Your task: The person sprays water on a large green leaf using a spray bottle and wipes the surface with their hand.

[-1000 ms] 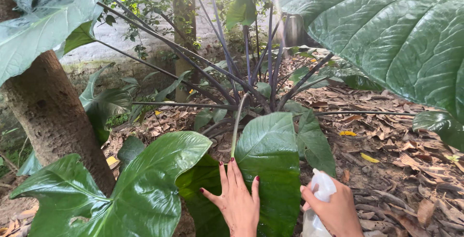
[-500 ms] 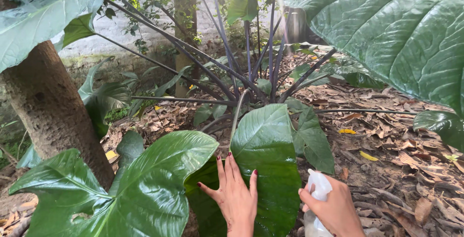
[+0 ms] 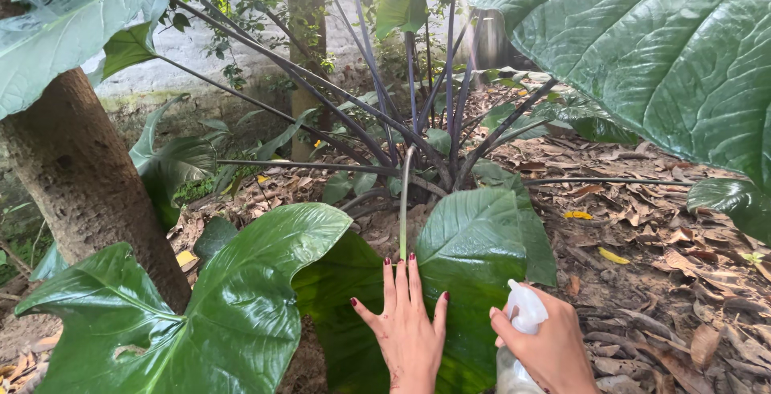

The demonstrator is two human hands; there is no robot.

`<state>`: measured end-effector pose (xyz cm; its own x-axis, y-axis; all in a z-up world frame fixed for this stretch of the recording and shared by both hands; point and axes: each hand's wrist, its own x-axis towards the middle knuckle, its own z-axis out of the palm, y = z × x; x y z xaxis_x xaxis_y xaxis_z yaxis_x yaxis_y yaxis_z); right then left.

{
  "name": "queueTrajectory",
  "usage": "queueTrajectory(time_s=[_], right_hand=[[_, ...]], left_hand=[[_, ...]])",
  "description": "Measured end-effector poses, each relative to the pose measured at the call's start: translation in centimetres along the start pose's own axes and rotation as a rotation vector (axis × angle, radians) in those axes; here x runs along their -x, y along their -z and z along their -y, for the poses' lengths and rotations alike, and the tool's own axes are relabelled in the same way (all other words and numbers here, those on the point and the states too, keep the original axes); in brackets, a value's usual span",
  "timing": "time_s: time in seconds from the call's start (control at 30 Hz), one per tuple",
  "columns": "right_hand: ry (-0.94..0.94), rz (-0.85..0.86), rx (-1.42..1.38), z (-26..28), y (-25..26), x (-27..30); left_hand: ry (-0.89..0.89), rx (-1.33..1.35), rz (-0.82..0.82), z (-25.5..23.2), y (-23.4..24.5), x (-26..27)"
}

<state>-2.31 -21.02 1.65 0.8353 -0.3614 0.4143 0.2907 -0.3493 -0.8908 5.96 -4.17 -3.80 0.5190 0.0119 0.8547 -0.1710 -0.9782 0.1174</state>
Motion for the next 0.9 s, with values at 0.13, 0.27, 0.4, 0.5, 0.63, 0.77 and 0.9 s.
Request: queueTrajectory(time_s=[0.13,0.27,0.4,0.5,0.63,0.77,0.9], right_hand=[[-0.001,0.015,-0.02,-0.2,0.2,-0.4],[0.007,-0.003,-0.018,-0.3,0.1,-0.5],[-0.074,0.02,0.049,-0.3,0.1,-0.3],[-0.037,0.023,0.075,-0.9,-0.1,-0.3],[-0.026,0.051,-0.021,-1.6,-0.3,-0.4],[-0.021,0.083,-0.017,-1.5,-0.3,-0.3],[-0.095,0.106,-0.012,-1.0,-0.4,-0.1]], left_hand=[[-0.005,-0.003,0.018,-0.1,-0.3,0.1],[-0.027,-0.008,0.039,-0.3,-0.7,0.5],[-0.046,0.007,0.019,-0.5,-1.0,0.8],[-0.056,0.001,0.016,-0.6,-1.1,1.0],[-0.052,0.005,0.026,-0.6,-1.3,1.2],[-0.042,0.009,0.049,-0.6,-1.4,1.3],[-0.045,0.008,0.05,-0.5,-1.5,1.4]])
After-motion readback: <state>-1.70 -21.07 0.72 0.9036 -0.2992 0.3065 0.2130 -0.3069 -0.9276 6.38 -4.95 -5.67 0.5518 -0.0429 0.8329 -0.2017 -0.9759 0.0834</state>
